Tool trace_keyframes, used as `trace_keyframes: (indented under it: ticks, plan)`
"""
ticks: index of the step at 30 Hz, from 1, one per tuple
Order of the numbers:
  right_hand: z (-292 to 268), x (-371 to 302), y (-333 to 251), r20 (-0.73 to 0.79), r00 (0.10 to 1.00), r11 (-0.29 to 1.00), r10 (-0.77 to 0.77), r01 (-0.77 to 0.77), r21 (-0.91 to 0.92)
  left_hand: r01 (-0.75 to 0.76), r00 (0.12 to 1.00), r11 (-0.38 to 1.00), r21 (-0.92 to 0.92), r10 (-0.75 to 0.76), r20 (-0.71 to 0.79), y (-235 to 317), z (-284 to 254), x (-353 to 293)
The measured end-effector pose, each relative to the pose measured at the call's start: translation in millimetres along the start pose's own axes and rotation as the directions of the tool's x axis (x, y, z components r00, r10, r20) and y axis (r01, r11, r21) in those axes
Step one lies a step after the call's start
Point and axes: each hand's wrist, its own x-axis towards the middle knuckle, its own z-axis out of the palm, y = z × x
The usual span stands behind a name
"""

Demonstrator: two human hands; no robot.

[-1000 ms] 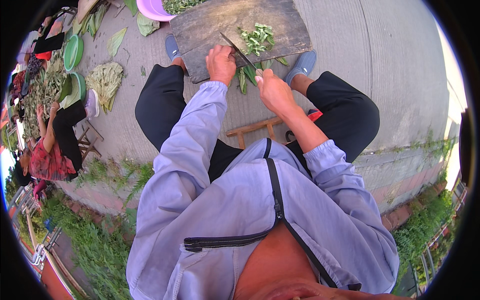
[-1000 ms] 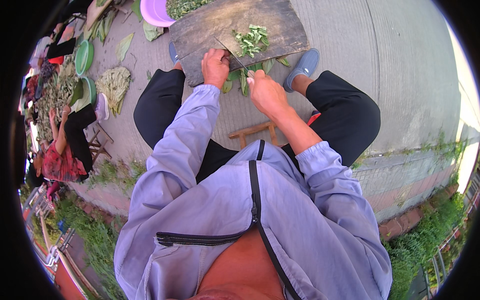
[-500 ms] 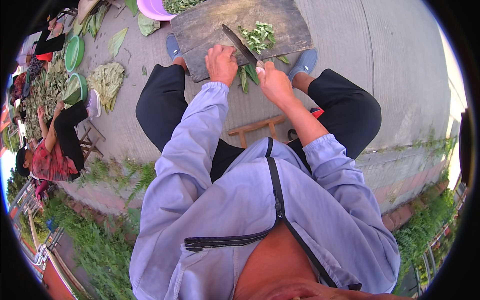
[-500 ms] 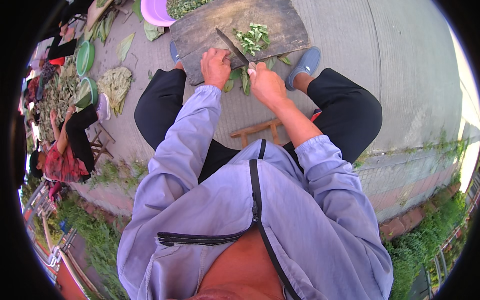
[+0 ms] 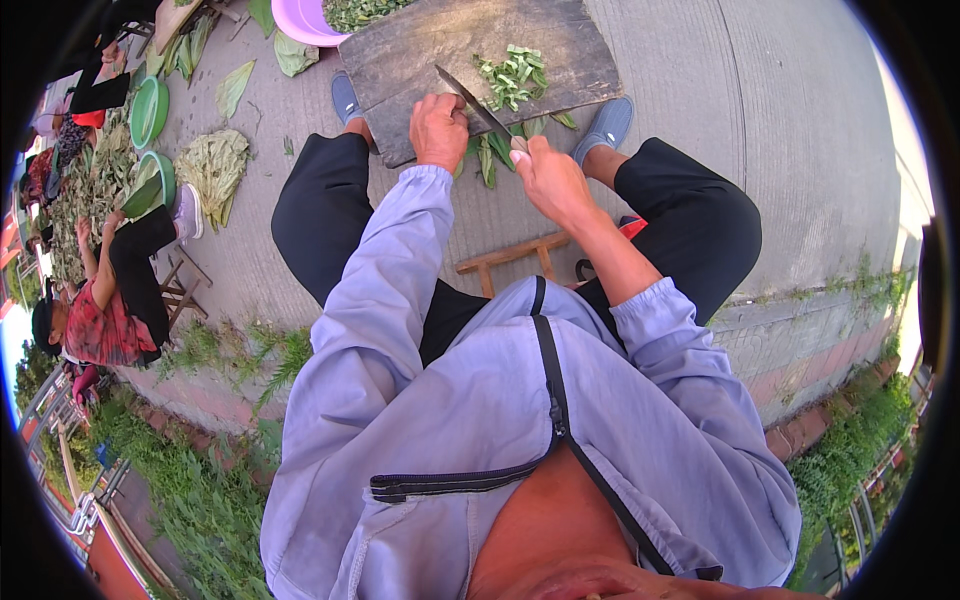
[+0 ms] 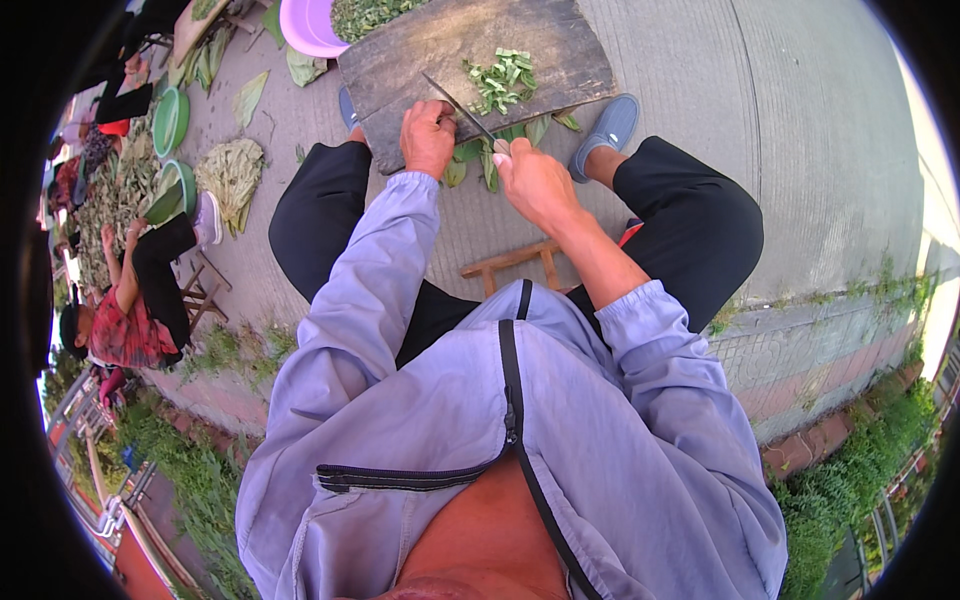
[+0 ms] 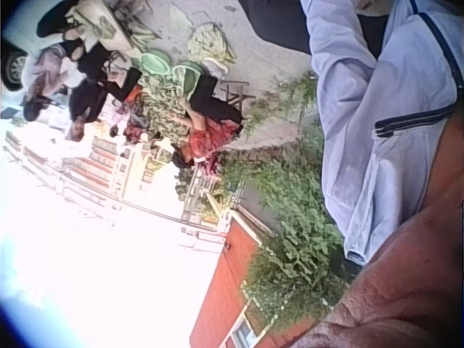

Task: The person sits on a stool and uses a cleaver to chop green stalks into small pieces on a wooden board, with a basin of chopped vegetables nearby.

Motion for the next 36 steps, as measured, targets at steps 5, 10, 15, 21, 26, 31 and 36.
trace_keyframes:
  ticks: [5, 10, 15, 21, 26, 31, 36]
  plan:
    - [-3.2, -5.1, -2.0, 0.036, 0.999, 1.0, 0.025, -0.025, -0.004, 0.0, 1.0, 1.0, 0.021, -0.001, 0.024, -1.8, -0.6, 1.6]
    - [-6.2, -6.8, -5.5, 0.06, 0.997, 0.999, 0.043, -0.042, -0.026, -0.025, 1.0, 0.999, 0.023, 0.024, 0.014, -4.5, 1.5, 1.8]
    - [-3.4, -3.1, -8.6, 0.07, 0.996, 0.998, 0.053, -0.05, -0.04, -0.024, 1.0, 1.0, 0.019, 0.024, 0.004, -2.7, 1.1, 1.0]
    - [0.4, 3.2, -13.6, 0.068, 0.997, 0.998, 0.047, -0.044, -0.053, -0.036, 0.999, 0.999, 0.021, 0.036, -0.016, -0.7, 0.0, -0.9]
    - [4.2, 8.9, -13.7, 0.069, 0.996, 0.997, 0.049, -0.045, -0.059, -0.041, 0.999, 0.999, 0.01, 0.042, -0.029, 0.1, 0.0, -1.0]
    - [11.4, 11.9, -10.7, 0.038, 0.999, 0.997, 0.036, -0.034, -0.063, -0.05, 0.998, 0.998, 0.036, 0.051, -0.029, 0.0, -0.5, -1.6]
    - [12.6, 15.0, -12.8, 0.024, 1.0, 0.999, 0.018, -0.017, -0.043, -0.053, 0.998, 0.998, 0.029, 0.054, -0.033, 3.5, -2.6, -2.8]
